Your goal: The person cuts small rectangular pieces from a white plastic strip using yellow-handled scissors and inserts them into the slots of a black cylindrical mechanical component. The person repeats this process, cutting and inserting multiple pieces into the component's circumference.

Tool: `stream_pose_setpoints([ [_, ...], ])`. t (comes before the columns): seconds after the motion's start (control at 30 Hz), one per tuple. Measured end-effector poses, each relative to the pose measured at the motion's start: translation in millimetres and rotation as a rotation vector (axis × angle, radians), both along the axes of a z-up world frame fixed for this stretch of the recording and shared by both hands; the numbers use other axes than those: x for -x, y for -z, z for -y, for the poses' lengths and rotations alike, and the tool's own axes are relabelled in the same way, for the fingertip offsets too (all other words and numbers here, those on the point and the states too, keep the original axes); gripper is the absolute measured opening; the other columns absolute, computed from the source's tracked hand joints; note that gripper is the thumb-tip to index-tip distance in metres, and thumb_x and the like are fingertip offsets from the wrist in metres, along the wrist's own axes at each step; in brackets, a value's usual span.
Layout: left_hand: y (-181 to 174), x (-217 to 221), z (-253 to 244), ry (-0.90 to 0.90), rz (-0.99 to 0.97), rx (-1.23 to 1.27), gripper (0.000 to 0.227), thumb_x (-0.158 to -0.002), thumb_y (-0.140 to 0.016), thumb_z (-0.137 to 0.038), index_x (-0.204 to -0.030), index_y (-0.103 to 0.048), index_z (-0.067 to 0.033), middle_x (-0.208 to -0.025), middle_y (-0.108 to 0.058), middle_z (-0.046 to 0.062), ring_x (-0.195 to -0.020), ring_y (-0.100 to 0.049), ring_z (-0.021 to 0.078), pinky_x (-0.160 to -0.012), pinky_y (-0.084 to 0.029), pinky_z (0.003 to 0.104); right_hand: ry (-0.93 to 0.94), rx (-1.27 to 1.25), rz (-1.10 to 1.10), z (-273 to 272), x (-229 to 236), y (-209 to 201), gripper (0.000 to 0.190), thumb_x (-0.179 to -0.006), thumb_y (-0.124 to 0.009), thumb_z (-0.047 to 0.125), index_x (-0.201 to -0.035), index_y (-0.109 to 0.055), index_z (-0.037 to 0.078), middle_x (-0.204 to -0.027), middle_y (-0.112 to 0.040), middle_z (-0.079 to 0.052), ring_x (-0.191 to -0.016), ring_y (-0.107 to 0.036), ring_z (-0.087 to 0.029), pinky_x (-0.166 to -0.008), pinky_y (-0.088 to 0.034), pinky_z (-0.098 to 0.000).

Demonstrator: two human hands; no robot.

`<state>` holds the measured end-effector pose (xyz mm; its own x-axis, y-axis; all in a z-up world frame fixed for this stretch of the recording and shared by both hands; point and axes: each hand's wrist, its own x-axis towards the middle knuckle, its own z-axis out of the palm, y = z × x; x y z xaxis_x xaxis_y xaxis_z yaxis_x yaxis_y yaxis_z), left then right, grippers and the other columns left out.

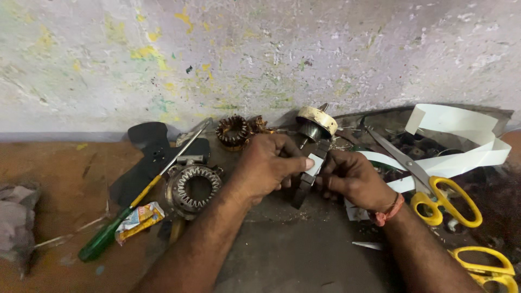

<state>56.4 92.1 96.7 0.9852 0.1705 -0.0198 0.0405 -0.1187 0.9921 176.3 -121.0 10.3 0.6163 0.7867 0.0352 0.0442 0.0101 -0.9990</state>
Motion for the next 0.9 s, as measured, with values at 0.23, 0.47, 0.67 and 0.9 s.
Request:
stream_pose_setpoints([
  [0.23,9,-3,10,0.058,0.053,0.032,0.023,-0.079,-0.085,-0.015,-0.078,-0.065,-0.0047,-0.063,-0.063,0.0,-0.047,-0.053,0.0053,-0.038,-0.041,0.023,-0.036,-0.048,0.034,0,-2,3,0.01,-0.086,-0.066,-0.007,-0.089,-0.063,0.002,-0.077,-0.073,-0.009,-0.063,-0.069,-0.014,-0.056,-0.057,-0.0289],
  [0.47,14,-3,8,0.059,0.04,0.04,0.023,-0.08,-0.085,-0.015,-0.077,-0.065,-0.0049,-0.063,-0.063,0.0,-0.048,-0.053,0.0045,-0.04,-0.042,0.023,0.002,-0.01,0.019,-1,1,0,0.011,-0.084,-0.065,-0.008,-0.088,-0.062,0.002,-0.074,-0.071,-0.008,-0.061,-0.068,-0.014,-0.054,-0.057,-0.029],
  [0.67,11,-2,8,0.061,0.037,0.039,0.023,-0.079,-0.085,-0.016,-0.077,-0.065,-0.0048,-0.063,-0.063,-0.001,-0.048,-0.052,0.0052,-0.04,-0.041,0.023,-0.015,-0.023,0.043,-3,4,-6,0.011,-0.085,-0.064,-0.009,-0.087,-0.061,0.002,-0.073,-0.07,-0.008,-0.061,-0.067,-0.013,-0.055,-0.057,-0.0286],
  [0.9,12,-2,7,0.063,0.035,0.031,0.024,-0.08,-0.085,-0.017,-0.077,-0.064,-0.0045,-0.063,-0.062,0.0,-0.048,-0.053,0.0053,-0.04,-0.042,0.023,-0.033,-0.047,0.053,-3,4,-6,0.012,-0.084,-0.064,-0.009,-0.086,-0.06,0.002,-0.072,-0.07,-0.008,-0.062,-0.067,-0.013,-0.056,-0.056,-0.0283],
])
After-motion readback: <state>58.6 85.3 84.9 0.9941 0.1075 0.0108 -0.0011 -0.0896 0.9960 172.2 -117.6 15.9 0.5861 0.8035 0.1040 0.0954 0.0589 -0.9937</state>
